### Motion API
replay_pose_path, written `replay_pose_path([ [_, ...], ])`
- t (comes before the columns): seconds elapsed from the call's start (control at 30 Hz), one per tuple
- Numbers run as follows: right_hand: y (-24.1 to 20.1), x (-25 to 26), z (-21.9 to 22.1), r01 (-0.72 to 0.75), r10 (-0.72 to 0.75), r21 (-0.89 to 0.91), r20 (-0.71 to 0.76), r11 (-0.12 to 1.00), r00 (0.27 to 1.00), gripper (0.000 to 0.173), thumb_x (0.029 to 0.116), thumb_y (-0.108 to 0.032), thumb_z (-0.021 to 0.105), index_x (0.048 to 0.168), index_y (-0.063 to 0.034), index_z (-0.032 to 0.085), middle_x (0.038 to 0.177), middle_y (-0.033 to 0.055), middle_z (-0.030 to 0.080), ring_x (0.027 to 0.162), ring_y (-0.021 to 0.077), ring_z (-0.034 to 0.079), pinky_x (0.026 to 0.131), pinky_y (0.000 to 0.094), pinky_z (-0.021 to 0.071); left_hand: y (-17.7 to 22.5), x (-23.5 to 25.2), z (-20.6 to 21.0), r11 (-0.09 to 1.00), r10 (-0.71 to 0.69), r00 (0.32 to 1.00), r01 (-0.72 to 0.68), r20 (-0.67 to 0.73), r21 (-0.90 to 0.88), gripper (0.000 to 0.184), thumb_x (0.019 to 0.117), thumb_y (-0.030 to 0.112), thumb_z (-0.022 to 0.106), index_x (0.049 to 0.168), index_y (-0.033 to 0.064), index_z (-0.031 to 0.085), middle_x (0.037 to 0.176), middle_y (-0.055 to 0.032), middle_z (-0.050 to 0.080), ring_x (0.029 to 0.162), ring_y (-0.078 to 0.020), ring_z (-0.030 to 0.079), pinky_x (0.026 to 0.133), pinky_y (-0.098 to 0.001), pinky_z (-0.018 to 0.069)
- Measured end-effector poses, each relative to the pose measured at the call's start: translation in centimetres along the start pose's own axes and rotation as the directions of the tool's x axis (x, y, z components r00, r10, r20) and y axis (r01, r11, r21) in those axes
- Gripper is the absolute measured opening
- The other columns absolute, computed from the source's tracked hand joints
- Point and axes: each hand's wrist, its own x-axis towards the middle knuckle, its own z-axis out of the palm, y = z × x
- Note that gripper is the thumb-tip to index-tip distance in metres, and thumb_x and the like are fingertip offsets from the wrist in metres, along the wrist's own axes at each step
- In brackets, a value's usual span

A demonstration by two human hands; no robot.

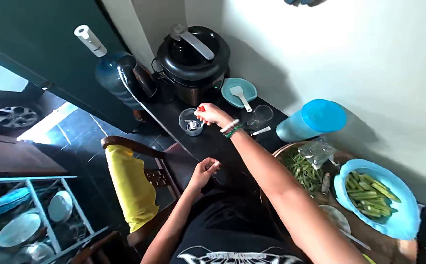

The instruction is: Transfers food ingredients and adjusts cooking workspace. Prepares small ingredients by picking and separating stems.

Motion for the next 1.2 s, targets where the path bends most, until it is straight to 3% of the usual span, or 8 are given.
replay_pose_path([
  [0.23, -3.5, 3.2, 1.7, -0.148, 0.151, -0.404, -0.025, 0.903, 0.988, 0.043, 0.1045, -0.033, 0.057, 0.129, 0.0014, 0.063, 0.125, 0.0264, 0.064, 0.112, 0.0397, 0.066, 0.092, 0.0573, 0.0541, 0.0, -0.7, -3.2, 1.0, 0.008, 0.989, -0.01, -0.15, -0.013, 0.018, 0.1036, 0.013, 0.058, 0.112, -0.0008, 0.066, 0.092, -0.0029, 0.07, 0.081, -0.0092, 0.067, 0.078, -0.0276, 0.0576],
  [0.37, -2.8, -0.3, -0.7, -0.005, -0.02, -0.345, -0.068, 0.939, 0.997, 0.039, 0.1061, -0.03, 0.055, 0.132, -0.0023, 0.064, 0.12, 0.024, 0.067, 0.102, 0.0377, 0.069, 0.088, 0.0546, 0.0556, 0.7, 0.1, -2.0, 0.994, -0.029, 0.996, 0.037, -0.084, 0.101, 0.021, 0.1031, 0.014, 0.059, 0.115, -0.0022, 0.065, 0.096, -0.0058, 0.07, 0.085, -0.0098, 0.068, 0.081, -0.0283, 0.0581],
  [0.53, 4.5, -13.2, -7.1, 0.151, -0.139, -0.107, 0.105, 0.983, 0.985, 0.031, 0.1067, -0.03, 0.057, 0.126, -0.0089, 0.068, 0.11, 0.0079, 0.073, 0.086, 0.0153, 0.073, 0.075, 0.0351, 0.0626, 1.1, 2.4, 2.6, 0.904, 0.012, 0.978, -0.099, 0.208, 0.415, 0.021, 0.1014, 0.019, 0.064, 0.117, 0.0057, 0.071, 0.102, -0.006, 0.074, 0.09, -0.0129, 0.07, 0.086, -0.0353, 0.0587],
  [0.67, 16.0, -24.4, -9.1, -0.092, 0.073, -0.104, -0.175, 0.99, 0.982, 0.024, 0.1054, -0.023, 0.058, 0.113, -0.0048, 0.071, 0.094, 0.0098, 0.073, 0.08, 0.0202, 0.071, 0.076, 0.0426, 0.0597, 1.5, 5.9, 9.6, 0.809, 0.112, 0.88, -0.351, 0.463, 0.471, 0.02, 0.0998, 0.018, 0.067, 0.116, 0.0073, 0.073, 0.106, -0.0074, 0.074, 0.091, -0.0161, 0.072, 0.087, -0.0406, 0.0606],
  [0.77, 21.8, -30.0, -4.6, -0.385, 0.294, -0.108, -0.468, 0.917, 0.833, 0.015, 0.0962, -0.017, 0.07, 0.107, -0.0059, 0.072, 0.098, 0.0191, 0.072, 0.09, 0.0379, 0.07, 0.081, 0.0622, 0.0559, 0.9, 8.3, 15.8, 0.726, 0.134, 0.823, -0.46, 0.552, 0.511, 0.018, 0.099, 0.018, 0.069, 0.112, 0.0051, 0.071, 0.101, -0.0096, 0.074, 0.091, -0.021, 0.072, 0.088, -0.046, 0.06],
  [0.87, 25.5, -29.8, -0.4, -0.617, 0.511, -0.041, -0.519, 0.786, 0.685, 0.022, 0.0953, -0.02, 0.07, 0.112, -0.0061, 0.073, 0.109, 0.0226, 0.071, 0.105, 0.0446, 0.067, 0.086, 0.0678, 0.0529, -0.4, 9.9, 20.5, 0.618, 0.196, 0.774, -0.574, 0.601, 0.537, 0.016, 0.1003, 0.012, 0.064, 0.113, 0.0039, 0.071, 0.113, -0.0158, 0.072, 0.103, -0.0305, 0.071, 0.093, -0.0521, 0.0572],
  [1.07, 27.7, -28.2, 2.4, -0.644, 0.552, 0.046, -0.564, 0.764, 0.614, 0.035, 0.0943, -0.019, 0.068, 0.125, -0.0018, 0.067, 0.13, 0.0245, 0.063, 0.123, 0.0449, 0.059, 0.1, 0.0649, 0.0469, -1.0, 10.2, 22.9, 0.543, 0.087, 0.693, -0.635, 0.715, 0.549, 0.021, 0.1036, 0.016, 0.059, 0.116, 0.0065, 0.073, 0.121, -0.0132, 0.07, 0.113, -0.0266, 0.068, 0.101, -0.0462, 0.0546],
  [1.2, 27.4, -28.6, 1.6, -0.598, 0.52, 0.085, -0.6, 0.797, 0.608, 0.035, 0.0974, -0.029, 0.063, 0.123, -0.0056, 0.067, 0.117, 0.0202, 0.07, 0.115, 0.0393, 0.065, 0.098, 0.0591, 0.0492, -1.5, 10.3, 22.5, 0.348, -0.103, 0.628, -0.703, 0.771, 0.62, 0.025, 0.1046, 0.018, 0.055, 0.12, 0.0106, 0.074, 0.127, -0.0113, 0.069, 0.127, -0.0311, 0.06, 0.108, -0.0536, 0.0456],
])
